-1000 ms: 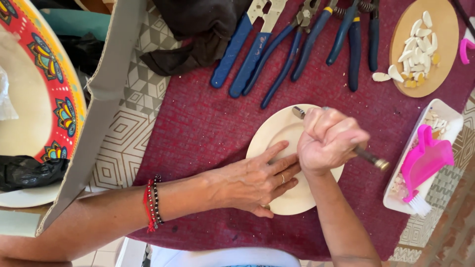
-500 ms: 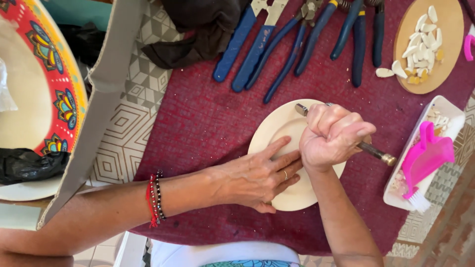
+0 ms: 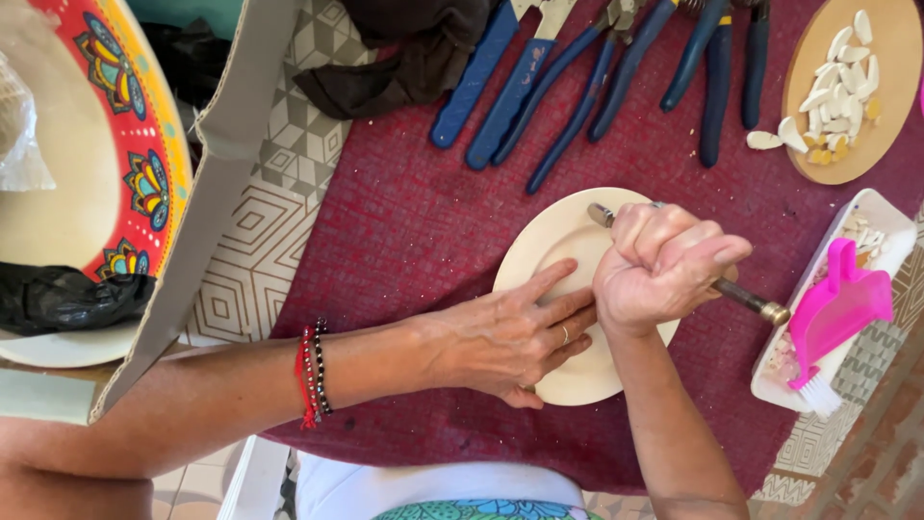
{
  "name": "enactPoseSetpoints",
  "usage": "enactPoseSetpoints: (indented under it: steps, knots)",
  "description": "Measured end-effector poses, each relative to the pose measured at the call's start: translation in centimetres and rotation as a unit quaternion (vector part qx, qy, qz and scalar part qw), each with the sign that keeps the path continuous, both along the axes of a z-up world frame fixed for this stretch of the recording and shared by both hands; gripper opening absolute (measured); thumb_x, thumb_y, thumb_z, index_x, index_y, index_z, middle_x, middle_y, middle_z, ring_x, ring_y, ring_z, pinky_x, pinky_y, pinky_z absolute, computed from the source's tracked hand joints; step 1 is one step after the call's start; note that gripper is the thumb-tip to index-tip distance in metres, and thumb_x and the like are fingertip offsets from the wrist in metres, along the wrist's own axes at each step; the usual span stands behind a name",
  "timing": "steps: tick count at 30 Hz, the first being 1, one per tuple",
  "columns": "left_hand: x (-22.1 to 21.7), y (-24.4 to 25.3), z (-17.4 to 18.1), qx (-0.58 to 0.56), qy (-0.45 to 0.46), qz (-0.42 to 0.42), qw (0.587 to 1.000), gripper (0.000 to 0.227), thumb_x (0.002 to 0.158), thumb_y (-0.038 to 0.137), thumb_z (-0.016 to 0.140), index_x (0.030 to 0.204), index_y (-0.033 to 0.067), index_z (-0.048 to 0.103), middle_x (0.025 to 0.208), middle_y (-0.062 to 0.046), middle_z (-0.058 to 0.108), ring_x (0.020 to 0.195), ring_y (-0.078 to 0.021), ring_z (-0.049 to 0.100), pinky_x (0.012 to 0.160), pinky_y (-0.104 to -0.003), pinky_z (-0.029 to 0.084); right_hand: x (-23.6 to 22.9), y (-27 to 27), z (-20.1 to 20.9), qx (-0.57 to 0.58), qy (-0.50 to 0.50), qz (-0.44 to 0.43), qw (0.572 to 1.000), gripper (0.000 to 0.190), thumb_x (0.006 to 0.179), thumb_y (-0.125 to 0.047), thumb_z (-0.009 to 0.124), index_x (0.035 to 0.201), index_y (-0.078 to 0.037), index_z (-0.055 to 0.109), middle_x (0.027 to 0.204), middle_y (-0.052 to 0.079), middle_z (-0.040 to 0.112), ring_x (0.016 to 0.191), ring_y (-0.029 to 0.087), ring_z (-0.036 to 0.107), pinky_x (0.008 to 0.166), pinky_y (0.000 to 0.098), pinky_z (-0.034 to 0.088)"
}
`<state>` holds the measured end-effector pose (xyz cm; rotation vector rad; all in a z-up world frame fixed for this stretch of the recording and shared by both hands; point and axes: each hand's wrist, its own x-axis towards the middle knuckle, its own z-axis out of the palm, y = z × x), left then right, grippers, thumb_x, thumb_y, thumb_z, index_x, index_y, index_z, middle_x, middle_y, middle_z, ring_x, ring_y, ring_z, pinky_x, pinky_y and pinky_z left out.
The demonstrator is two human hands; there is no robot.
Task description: Breaking a ceramic plate into small pieces using tile nippers for mosaic art
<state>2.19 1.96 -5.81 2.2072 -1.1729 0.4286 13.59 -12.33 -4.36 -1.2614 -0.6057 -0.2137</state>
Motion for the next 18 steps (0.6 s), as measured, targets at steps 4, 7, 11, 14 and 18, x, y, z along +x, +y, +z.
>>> enactPoseSetpoints:
  steps: [4,7,11,14,18]
  knots:
    - [0.0,-0.2,-0.4,0.001,0.004,-0.006,1.000,0.084,0.066,0.063,0.079,0.125,0.0039,0.070,0.129,-0.023,0.067,0.138,-0.0436,0.053,0.122,-0.074,0.027,-0.5,0.3,0.1,0.004,0.006,-0.010,1.000,0.050,0.114,-0.037,0.022,0.068,-0.019,0.034,0.050,-0.004,0.024,0.035,0.006,0.026,0.039,0.0226,0.026]
    - [-0.1,-0.3,-0.5,0.006,-0.004,-0.001,1.000,0.088,0.064,0.066,0.079,0.126,0.0035,0.069,0.130,-0.023,0.067,0.139,-0.0431,0.052,0.122,-0.073,0.027,-0.8,0.2,0.3,0.006,0.001,-0.005,1.000,0.050,0.114,-0.036,0.022,0.069,-0.019,0.033,0.051,-0.005,0.025,0.036,0.006,0.025,0.040,0.0226,0.027]
    - [0.0,-0.2,-0.4,0.013,-0.008,-0.001,1.000,0.088,0.066,0.066,0.079,0.127,0.0032,0.069,0.129,-0.022,0.067,0.139,-0.0435,0.052,0.123,-0.073,0.026,-0.8,0.5,0.5,0.015,0.005,-0.014,1.000,0.050,0.114,-0.036,0.022,0.068,-0.019,0.033,0.051,-0.005,0.023,0.037,0.006,0.023,0.040,0.0220,0.026]
    - [-0.4,-0.3,-0.2,0.016,-0.006,-0.002,1.000,0.088,0.066,0.066,0.079,0.127,0.0034,0.069,0.129,-0.022,0.067,0.139,-0.0429,0.051,0.123,-0.072,0.026,-1.5,0.5,0.6,0.018,0.009,-0.028,0.999,0.049,0.114,-0.035,0.024,0.068,-0.018,0.032,0.051,-0.004,0.021,0.037,0.007,0.022,0.040,0.0222,0.025]
    - [0.0,0.0,-0.2,0.018,-0.017,-0.003,1.000,0.086,0.068,0.066,0.078,0.126,0.0036,0.070,0.126,-0.022,0.069,0.137,-0.0422,0.054,0.123,-0.071,0.029,-1.2,0.5,0.6,0.019,0.001,-0.040,0.999,0.049,0.114,-0.033,0.024,0.068,-0.018,0.032,0.051,-0.004,0.022,0.037,0.006,0.022,0.039,0.0218,0.025]
